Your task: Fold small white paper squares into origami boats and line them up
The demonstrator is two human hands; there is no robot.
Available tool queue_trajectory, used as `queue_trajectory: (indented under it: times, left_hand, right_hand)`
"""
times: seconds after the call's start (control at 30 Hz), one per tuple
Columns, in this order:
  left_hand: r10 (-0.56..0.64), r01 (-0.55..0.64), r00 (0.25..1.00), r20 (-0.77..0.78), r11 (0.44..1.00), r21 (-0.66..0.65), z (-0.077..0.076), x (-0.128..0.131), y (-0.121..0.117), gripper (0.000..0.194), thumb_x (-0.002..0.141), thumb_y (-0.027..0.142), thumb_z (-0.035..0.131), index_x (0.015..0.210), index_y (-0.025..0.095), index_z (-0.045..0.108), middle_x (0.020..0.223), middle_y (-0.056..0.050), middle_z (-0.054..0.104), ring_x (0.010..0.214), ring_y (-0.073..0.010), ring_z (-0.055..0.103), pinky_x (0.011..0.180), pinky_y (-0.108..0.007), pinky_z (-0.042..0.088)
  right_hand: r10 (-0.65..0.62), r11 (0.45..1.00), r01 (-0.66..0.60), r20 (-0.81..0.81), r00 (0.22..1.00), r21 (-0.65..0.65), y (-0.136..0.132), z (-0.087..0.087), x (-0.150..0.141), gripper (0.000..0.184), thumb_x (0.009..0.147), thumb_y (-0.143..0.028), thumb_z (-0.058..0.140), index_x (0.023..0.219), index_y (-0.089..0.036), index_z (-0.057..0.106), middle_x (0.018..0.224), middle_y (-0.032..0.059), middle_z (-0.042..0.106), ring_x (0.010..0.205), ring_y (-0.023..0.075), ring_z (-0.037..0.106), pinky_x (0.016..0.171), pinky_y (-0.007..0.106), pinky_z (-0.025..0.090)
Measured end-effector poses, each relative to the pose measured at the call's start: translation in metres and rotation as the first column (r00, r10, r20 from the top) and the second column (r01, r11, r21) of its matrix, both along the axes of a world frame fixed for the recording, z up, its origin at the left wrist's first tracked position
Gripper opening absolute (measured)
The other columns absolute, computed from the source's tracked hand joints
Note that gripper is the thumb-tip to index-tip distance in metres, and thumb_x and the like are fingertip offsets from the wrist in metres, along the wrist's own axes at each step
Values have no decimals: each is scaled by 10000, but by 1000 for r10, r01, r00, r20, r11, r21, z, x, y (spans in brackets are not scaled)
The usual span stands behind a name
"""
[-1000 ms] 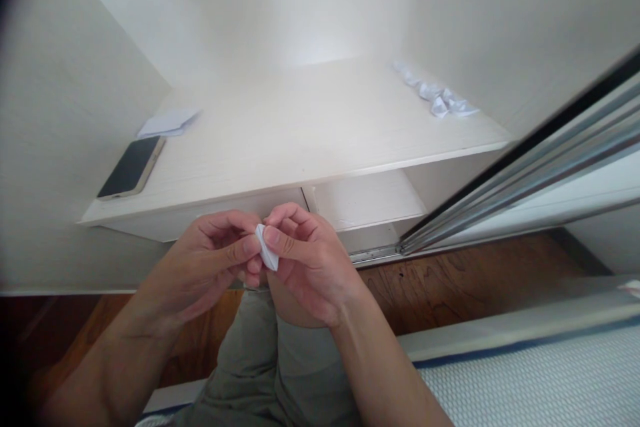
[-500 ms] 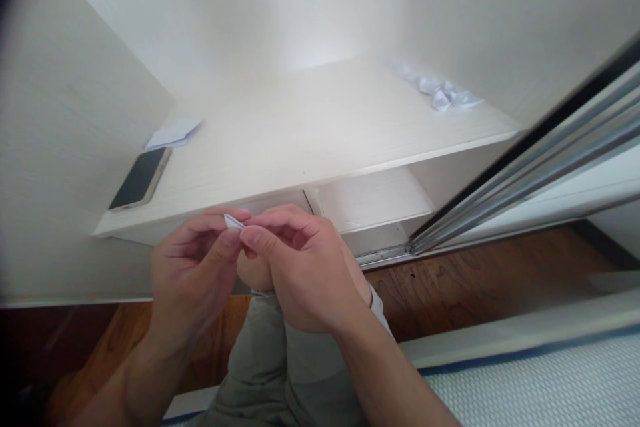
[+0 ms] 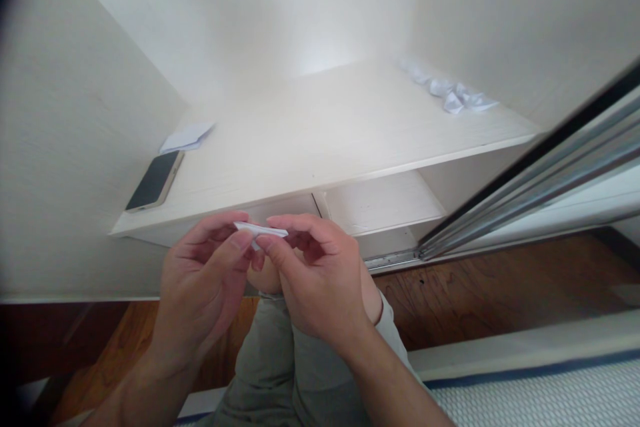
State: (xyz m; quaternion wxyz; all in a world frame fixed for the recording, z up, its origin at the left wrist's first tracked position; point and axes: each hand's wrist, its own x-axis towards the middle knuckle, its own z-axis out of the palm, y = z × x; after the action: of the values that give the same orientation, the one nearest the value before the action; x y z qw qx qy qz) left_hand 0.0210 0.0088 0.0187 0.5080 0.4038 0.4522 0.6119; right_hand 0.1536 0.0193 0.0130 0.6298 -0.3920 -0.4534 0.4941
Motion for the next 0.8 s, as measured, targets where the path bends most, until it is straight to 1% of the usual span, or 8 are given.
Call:
queue_trajectory:
  times: [0.07,0.17,0.33,0.5,0.6,0.7,0.8]
  left_hand:
    - [-34,34,999,-29,999,12,0,-4,-1,126,841,235,830,962,249,796,783,19,770,654,-92,685,649,-186,574]
    - [-43,45,997,-65,998,41,2,-6,-2,110,856,238,820,963,264,818,857,2,799,699,-111,710,686,-213,592]
    - [27,-18,983,-183,999,50,5,-7,-4,93,858,284,817,943,257,841,849,-16,813,720,-154,730,688,-259,602]
    - [-6,16,978,-207,999,49,8,-8,-3,116,846,255,826,956,286,847,865,-1,820,749,-153,742,731,-261,616]
    - [8,4,973,-230,999,51,11,-9,-4,115,845,248,826,950,291,848,919,-1,827,788,-157,753,757,-260,628]
    - [9,8,962,-271,998,60,15,-8,-5,107,853,236,817,930,304,849,927,12,826,783,-143,754,735,-233,628]
    - [15,11,947,-320,997,78,19,-6,-5,125,854,203,810,905,312,845,906,26,822,764,-132,753,698,-212,622]
  right_hand:
    - [-2,1000,2,-11,1000,-6,0,0,1,117,776,-165,832,848,-249,797,772,-8,807,667,149,745,627,258,608]
    - [-19,1000,19,15,1000,-11,-1,-3,3,105,788,-194,839,862,-260,807,799,5,817,702,172,759,649,292,619]
    - [-43,999,43,64,997,-6,-1,-6,6,145,777,-198,855,897,-275,826,848,16,830,738,195,775,692,324,637]
    - [-62,998,61,50,997,32,0,-6,9,199,770,-160,853,915,-296,837,770,-7,816,669,182,765,656,306,649]
    - [-81,996,79,43,996,47,0,-6,10,214,773,-146,847,905,-314,843,728,-22,803,617,166,748,606,279,632]
    - [-99,994,97,43,994,46,-1,-6,10,241,774,-126,837,902,-330,846,686,-36,789,579,154,732,587,268,625]
    - [-117,992,113,76,990,56,-1,-8,10,239,788,-134,833,918,-334,847,691,-34,789,584,158,728,597,283,626]
